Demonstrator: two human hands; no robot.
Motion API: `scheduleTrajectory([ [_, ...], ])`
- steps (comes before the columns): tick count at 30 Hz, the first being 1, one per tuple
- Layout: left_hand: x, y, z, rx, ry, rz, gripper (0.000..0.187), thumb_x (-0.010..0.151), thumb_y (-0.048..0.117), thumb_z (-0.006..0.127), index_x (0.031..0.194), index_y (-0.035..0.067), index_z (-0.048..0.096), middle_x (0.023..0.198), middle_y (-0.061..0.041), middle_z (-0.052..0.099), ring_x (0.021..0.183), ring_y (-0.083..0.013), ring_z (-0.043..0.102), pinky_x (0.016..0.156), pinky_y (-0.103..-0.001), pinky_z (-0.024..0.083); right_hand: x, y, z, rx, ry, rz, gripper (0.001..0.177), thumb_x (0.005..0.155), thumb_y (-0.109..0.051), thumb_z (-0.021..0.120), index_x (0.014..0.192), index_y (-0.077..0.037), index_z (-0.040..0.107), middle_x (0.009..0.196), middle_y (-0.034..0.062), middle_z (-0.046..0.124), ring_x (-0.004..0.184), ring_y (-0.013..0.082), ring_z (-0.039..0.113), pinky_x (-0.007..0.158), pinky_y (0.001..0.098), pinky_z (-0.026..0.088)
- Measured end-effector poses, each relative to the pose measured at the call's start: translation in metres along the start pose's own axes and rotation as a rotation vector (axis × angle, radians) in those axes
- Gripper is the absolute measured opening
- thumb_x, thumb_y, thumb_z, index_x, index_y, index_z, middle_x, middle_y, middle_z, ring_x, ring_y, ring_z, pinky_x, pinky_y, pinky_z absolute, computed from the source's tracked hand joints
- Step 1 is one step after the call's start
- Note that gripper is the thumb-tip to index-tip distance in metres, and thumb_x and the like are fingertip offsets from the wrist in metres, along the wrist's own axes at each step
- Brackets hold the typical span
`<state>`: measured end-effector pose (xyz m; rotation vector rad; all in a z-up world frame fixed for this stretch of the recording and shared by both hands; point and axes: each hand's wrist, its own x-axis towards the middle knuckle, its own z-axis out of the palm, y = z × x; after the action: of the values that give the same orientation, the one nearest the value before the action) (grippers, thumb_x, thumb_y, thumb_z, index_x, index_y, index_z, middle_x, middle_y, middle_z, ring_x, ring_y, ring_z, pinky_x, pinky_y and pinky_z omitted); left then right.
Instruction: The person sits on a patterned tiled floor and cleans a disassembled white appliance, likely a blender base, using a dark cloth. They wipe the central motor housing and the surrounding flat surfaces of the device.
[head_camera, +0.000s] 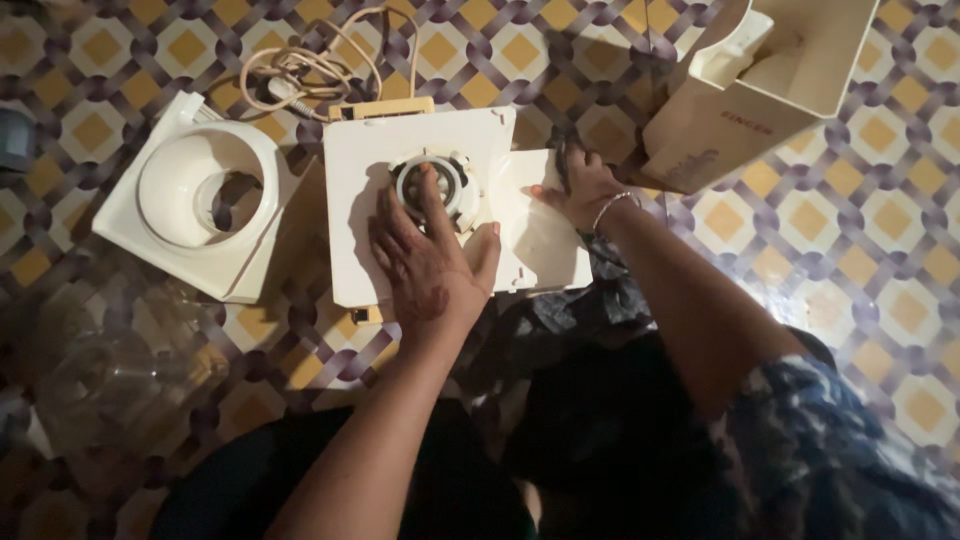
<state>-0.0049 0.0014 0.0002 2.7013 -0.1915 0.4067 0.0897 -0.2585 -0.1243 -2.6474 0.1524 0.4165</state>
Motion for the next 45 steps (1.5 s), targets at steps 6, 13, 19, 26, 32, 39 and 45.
scheduleTrajectory([
  [6,0.0,0.0,0.0,0.002,0.018,-0.004,0.092,0.092,0.056,0.066,0.16,0.009,0.024,0.152,-0.037,0.029,0.139,-0.0569,0.032,0.116,-0.065,0.025,-0.003,0.009,0.015,-0.008,0.026,0.022,0.107,0.088,-0.062,0.066,0.156,0.004,0.015,0.15,0.0398,0.032,0.138,0.0544,0.04,0.113,0.0528,0.038],
  [13,-0.002,-0.001,0.002,-0.019,0.032,-0.015,0.094,0.091,0.056,0.066,0.159,0.009,0.024,0.152,-0.036,0.029,0.139,-0.0548,0.032,0.116,-0.064,0.024,-0.071,0.028,0.043,-0.115,-0.255,-0.001,0.108,0.094,-0.049,0.064,0.153,0.017,0.001,0.152,0.0448,0.025,0.141,0.0515,0.038,0.117,0.0467,0.037],
  [19,-0.001,-0.003,0.001,-0.017,0.046,0.015,0.094,0.092,0.056,0.065,0.161,0.008,0.023,0.152,-0.036,0.03,0.141,-0.0523,0.032,0.118,-0.063,0.023,-0.119,-0.011,0.017,-0.045,-0.51,0.249,0.103,0.079,-0.024,0.069,0.151,0.015,0.006,0.137,0.0363,0.055,0.121,0.0408,0.068,0.099,0.0401,0.059],
  [26,-0.003,-0.004,0.003,-0.015,0.021,-0.011,0.094,0.092,0.057,0.065,0.161,0.01,0.022,0.152,-0.035,0.03,0.142,-0.0519,0.033,0.118,-0.063,0.024,-0.13,0.0,0.044,0.209,-0.406,0.309,0.098,0.079,-0.027,0.072,0.149,0.009,0.014,0.132,0.0343,0.059,0.119,0.0409,0.067,0.099,0.0405,0.056],
  [32,-0.001,-0.002,0.0,-0.01,-0.017,-0.035,0.095,0.09,0.058,0.065,0.161,0.013,0.021,0.154,-0.034,0.028,0.14,-0.0546,0.032,0.117,-0.062,0.025,-0.117,0.011,0.043,0.25,-0.178,0.251,0.091,0.078,-0.035,0.077,0.147,0.003,0.03,0.131,0.0326,0.06,0.121,0.0415,0.064,0.102,0.0406,0.052],
  [39,0.001,0.0,-0.002,0.033,0.016,0.021,0.094,0.094,0.055,0.063,0.161,0.006,0.02,0.152,-0.038,0.028,0.142,-0.0542,0.032,0.119,-0.064,0.025,-0.036,0.007,0.025,0.265,-0.039,0.231,0.098,0.073,-0.044,0.084,0.148,-0.001,0.038,0.129,0.0274,0.066,0.12,0.0379,0.066,0.103,0.0415,0.052],
  [45,0.004,0.004,-0.005,0.03,0.007,-0.007,0.092,0.093,0.054,0.063,0.16,0.008,0.021,0.151,-0.037,0.03,0.14,-0.0544,0.034,0.116,-0.064,0.026,0.014,-0.021,0.009,0.35,0.149,0.314,0.083,0.066,-0.036,0.084,0.14,-0.012,0.054,0.131,0.022,0.063,0.122,0.037,0.062,0.101,0.0436,0.051],
])
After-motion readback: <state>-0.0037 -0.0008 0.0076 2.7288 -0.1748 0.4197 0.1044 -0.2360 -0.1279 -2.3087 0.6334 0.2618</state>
